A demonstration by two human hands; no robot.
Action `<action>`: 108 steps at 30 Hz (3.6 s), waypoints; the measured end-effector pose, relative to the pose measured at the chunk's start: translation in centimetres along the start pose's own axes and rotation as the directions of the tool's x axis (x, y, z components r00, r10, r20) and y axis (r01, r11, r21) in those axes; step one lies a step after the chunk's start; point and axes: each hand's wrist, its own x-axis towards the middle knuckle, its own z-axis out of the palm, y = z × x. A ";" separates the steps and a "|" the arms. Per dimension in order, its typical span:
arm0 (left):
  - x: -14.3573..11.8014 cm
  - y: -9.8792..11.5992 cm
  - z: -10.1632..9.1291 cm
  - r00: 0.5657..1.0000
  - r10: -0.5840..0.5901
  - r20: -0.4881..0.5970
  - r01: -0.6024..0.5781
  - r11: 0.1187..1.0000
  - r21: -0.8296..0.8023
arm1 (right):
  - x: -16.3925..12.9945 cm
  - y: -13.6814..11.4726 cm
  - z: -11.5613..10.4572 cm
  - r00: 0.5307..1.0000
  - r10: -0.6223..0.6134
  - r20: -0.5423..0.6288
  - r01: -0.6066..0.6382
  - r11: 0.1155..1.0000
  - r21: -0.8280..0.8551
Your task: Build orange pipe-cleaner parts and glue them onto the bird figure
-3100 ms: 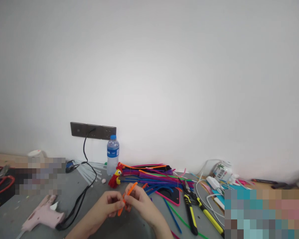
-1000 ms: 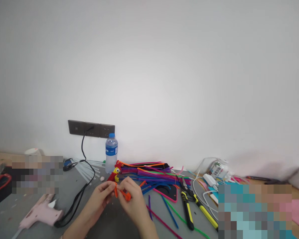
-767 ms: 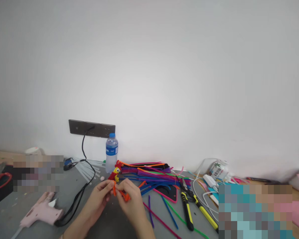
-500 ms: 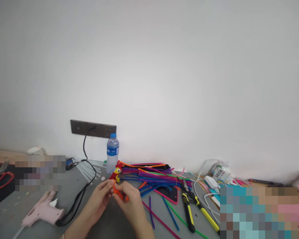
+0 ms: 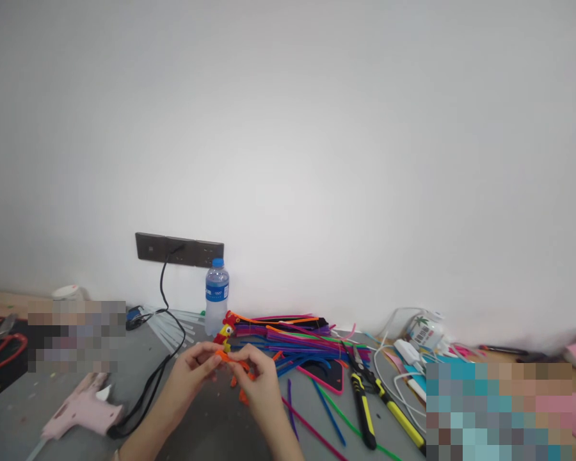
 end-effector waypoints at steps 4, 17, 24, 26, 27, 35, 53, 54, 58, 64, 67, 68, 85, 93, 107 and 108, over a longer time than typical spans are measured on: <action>0.0 0.2 -0.2 0.996 0.088 0.016 -0.089 0.989 0.117 | 0.0 0.0 -0.1 0.995 0.088 0.049 -0.093 0.989 0.112; -0.2 0.2 -0.6 0.963 0.195 0.188 -0.242 0.932 0.271 | 0.1 -0.8 -0.9 0.962 0.196 0.190 -0.231 0.955 0.185; -0.2 -0.2 -0.7 0.951 0.252 0.182 -0.295 0.916 0.272 | 0.3 -1.0 -0.9 0.954 0.205 0.220 -0.250 0.948 0.198; -0.2 -0.3 -0.7 0.948 0.262 0.182 -0.304 0.913 0.270 | 0.4 -1.0 -0.9 0.947 0.220 0.234 -0.268 0.943 0.197; -0.2 -0.4 -0.7 0.949 0.257 0.181 -0.299 0.915 0.271 | 0.4 -1.0 -0.9 0.943 0.230 0.239 -0.278 0.941 0.193; 0.1 -0.6 -0.3 0.969 0.164 0.183 -0.210 0.941 0.265 | 0.4 0.1 -1.2 0.883 0.390 0.262 -0.456 0.843 0.284; -0.2 -1.5 0.5 0.963 -0.201 0.178 0.175 0.973 0.152 | 0.5 0.4 -1.1 0.915 0.390 0.106 -0.396 0.812 0.429; -0.2 -1.5 0.5 0.963 -0.205 0.176 0.177 0.971 0.159 | 0.5 0.5 -1.1 0.911 0.397 0.112 -0.405 0.809 0.427; -0.2 -1.2 0.5 0.964 -0.217 0.151 0.192 0.968 0.164 | 0.5 0.3 -1.2 0.917 0.390 0.090 -0.395 0.846 0.358; -0.6 -0.6 0.9 0.947 -0.274 0.166 0.249 0.956 0.156 | 0.7 0.2 -1.3 0.928 0.368 0.057 -0.370 0.895 0.249; -0.8 -0.5 0.9 0.947 -0.277 0.164 0.263 0.959 0.104 | 0.6 0.4 -1.1 0.908 0.415 0.056 -0.406 0.840 0.360; -0.7 -0.5 0.8 0.950 -0.267 0.160 0.255 0.962 0.094 | 0.5 0.5 -1.0 0.904 0.424 0.056 -0.409 0.819 0.402; 0.0 -2.3 0.3 0.974 -0.161 0.158 0.128 0.972 0.199 | 0.9 0.3 -0.7 0.942 0.335 -0.023 -0.325 0.927 0.189; -0.7 -0.4 0.8 0.952 -0.227 0.204 0.216 0.974 0.071 | 0.4 -1.1 -1.6 0.909 0.361 0.207 -0.405 0.880 0.246; -1.4 0.1 0.5 0.860 -0.366 0.354 0.401 0.916 -0.026 | -0.1 -1.7 -2.0 0.851 0.320 0.418 -0.449 0.855 0.259; -1.4 -0.1 0.5 0.851 -0.376 0.367 0.407 0.913 -0.008 | -0.1 -1.6 -2.1 0.851 0.321 0.415 -0.444 0.862 0.243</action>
